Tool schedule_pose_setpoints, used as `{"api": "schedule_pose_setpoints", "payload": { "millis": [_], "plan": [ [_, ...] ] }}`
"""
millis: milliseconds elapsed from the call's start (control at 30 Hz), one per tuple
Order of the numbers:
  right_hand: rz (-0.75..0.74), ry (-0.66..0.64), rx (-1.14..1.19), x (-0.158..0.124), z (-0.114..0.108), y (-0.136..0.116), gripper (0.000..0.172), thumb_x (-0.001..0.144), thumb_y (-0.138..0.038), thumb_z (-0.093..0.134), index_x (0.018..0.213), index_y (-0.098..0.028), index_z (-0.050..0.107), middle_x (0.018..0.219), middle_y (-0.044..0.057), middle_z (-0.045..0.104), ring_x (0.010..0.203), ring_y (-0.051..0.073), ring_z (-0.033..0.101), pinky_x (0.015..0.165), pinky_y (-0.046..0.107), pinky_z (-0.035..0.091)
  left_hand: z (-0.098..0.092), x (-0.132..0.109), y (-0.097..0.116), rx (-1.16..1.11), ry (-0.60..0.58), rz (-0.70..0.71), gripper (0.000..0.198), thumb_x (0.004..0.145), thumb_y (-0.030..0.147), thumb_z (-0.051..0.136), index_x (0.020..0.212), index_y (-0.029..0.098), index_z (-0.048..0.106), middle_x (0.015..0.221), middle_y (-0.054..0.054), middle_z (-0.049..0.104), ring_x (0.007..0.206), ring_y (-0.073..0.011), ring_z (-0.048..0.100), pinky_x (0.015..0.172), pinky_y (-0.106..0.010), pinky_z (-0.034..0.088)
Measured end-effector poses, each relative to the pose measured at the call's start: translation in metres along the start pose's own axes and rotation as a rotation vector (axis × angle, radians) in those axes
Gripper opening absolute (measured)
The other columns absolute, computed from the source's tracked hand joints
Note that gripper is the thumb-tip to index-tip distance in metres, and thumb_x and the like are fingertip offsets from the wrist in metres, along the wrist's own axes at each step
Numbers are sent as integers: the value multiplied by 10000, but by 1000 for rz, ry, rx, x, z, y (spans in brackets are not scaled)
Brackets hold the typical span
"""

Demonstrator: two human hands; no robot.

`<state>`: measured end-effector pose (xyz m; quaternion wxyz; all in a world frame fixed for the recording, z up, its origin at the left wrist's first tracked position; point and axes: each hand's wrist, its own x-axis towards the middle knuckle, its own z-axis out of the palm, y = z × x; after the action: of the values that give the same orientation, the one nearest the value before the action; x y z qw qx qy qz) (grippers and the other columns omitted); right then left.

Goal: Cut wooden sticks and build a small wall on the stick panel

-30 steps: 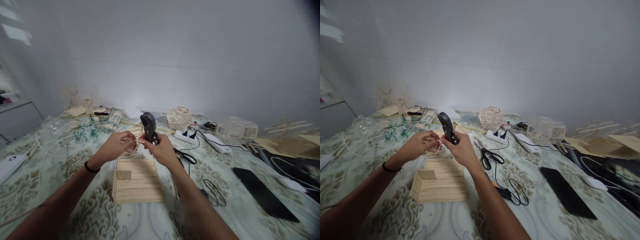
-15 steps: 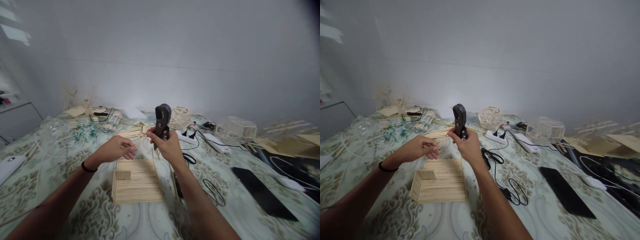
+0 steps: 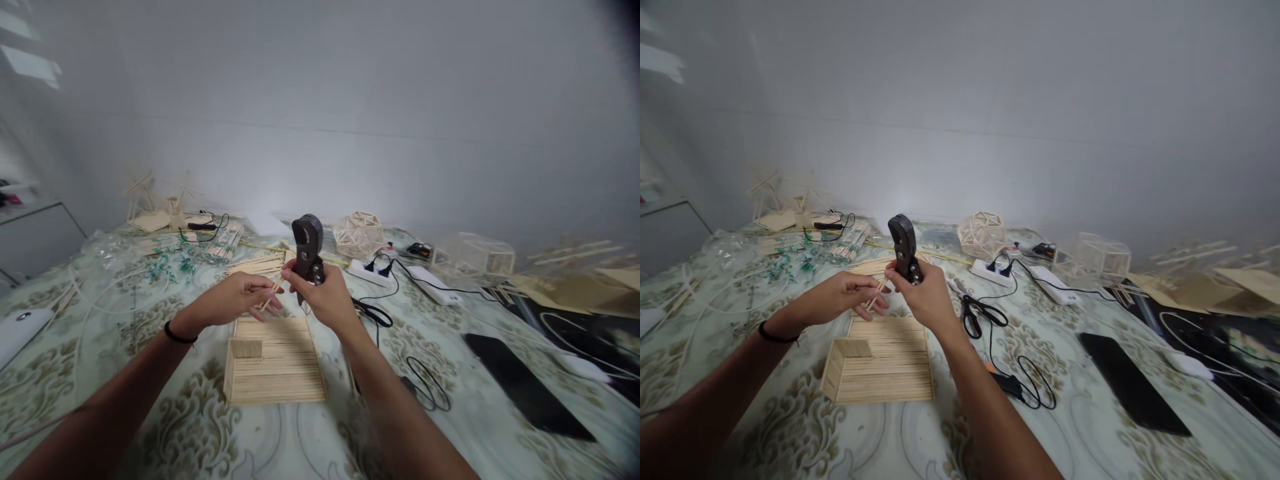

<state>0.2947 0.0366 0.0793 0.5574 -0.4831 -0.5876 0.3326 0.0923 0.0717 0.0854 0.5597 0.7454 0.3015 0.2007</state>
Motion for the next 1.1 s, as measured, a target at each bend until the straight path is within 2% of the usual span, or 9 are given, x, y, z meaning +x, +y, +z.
{"api": "schedule_pose_setpoints", "payload": {
  "millis": [100, 233, 467, 600, 733, 867, 933, 1000, 1100],
  "plan": [
    [0, -14, 44, -1, 3, -3, 310, 745, -457, 780, 864, -174, 732, 760, 20, 700, 616, 148, 630, 596, 269, 489, 3, 2, -2, -80, -2, 3, 362, 946, 500, 615, 973, 154, 718, 1032, -114, 779, 948, -245, 767, 795, -351, 648],
    [-34, 33, 38, -2, 3, -3, 297, 752, -439, 779, 891, -179, 740, 781, 18, 707, 609, 139, 613, 602, 270, 491, 6, 2, -3, -163, 11, -4, 353, 933, 479, 655, 992, 139, 731, 1046, -124, 780, 901, -243, 779, 843, -392, 645],
    [-95, 87, 20, -4, 1, -2, 249, 782, -405, 765, 897, -184, 746, 799, 21, 713, 668, 150, 621, 663, 281, 503, 9, 2, -5, -189, 25, 20, 341, 926, 446, 680, 1018, 132, 775, 1099, -141, 777, 915, -238, 774, 838, -391, 652],
    [-82, 99, 49, -5, 4, -4, 269, 786, -418, 765, 912, -182, 743, 802, 22, 711, 666, 156, 628, 656, 284, 508, 14, 3, -5, -233, 26, 57, 342, 935, 426, 677, 1041, 114, 769, 1062, -145, 783, 977, -254, 760, 872, -403, 647],
    [-92, 68, 17, -5, 2, -6, 281, 807, -432, 744, 928, -179, 738, 762, 16, 698, 654, 157, 618, 674, 292, 507, 15, 4, -4, -223, 65, 45, 353, 908, 433, 708, 1004, 100, 771, 1003, -144, 789, 930, -252, 767, 842, -398, 655],
    [-241, 94, -145, 0, -12, -4, 264, 908, -436, 633, 986, -194, 703, 877, 44, 709, 799, 192, 647, 787, 325, 507, 7, 1, 1, -209, 89, 25, 349, 876, 435, 737, 956, 98, 781, 955, -137, 798, 871, -255, 781, 822, -409, 662],
    [-366, 118, -266, 5, -22, -2, 176, 926, -357, 597, 979, -204, 665, 919, 54, 694, 856, 207, 640, 827, 340, 498, 2, -2, 5, -189, 79, 15, 340, 867, 432, 743, 937, 102, 788, 937, -136, 802, 851, -257, 786, 808, -402, 664],
    [-500, 100, -382, 10, -30, 3, 128, 876, -225, 585, 995, -212, 632, 979, 71, 676, 928, 227, 631, 869, 359, 490, -2, -6, 10, -159, 50, 14, 323, 871, 424, 738, 931, 112, 797, 936, -133, 806, 860, -257, 788, 796, -378, 666],
    [-643, 24, -518, 14, -36, 10, 342, 732, -72, 540, 1035, -218, 604, 1070, 98, 641, 1036, 253, 604, 925, 391, 473, -7, -11, 16, -107, -28, 4, 297, 889, 409, 720, 917, 126, 804, 928, -121, 809, 876, -253, 789, 782, -336, 664]
  ]
}}
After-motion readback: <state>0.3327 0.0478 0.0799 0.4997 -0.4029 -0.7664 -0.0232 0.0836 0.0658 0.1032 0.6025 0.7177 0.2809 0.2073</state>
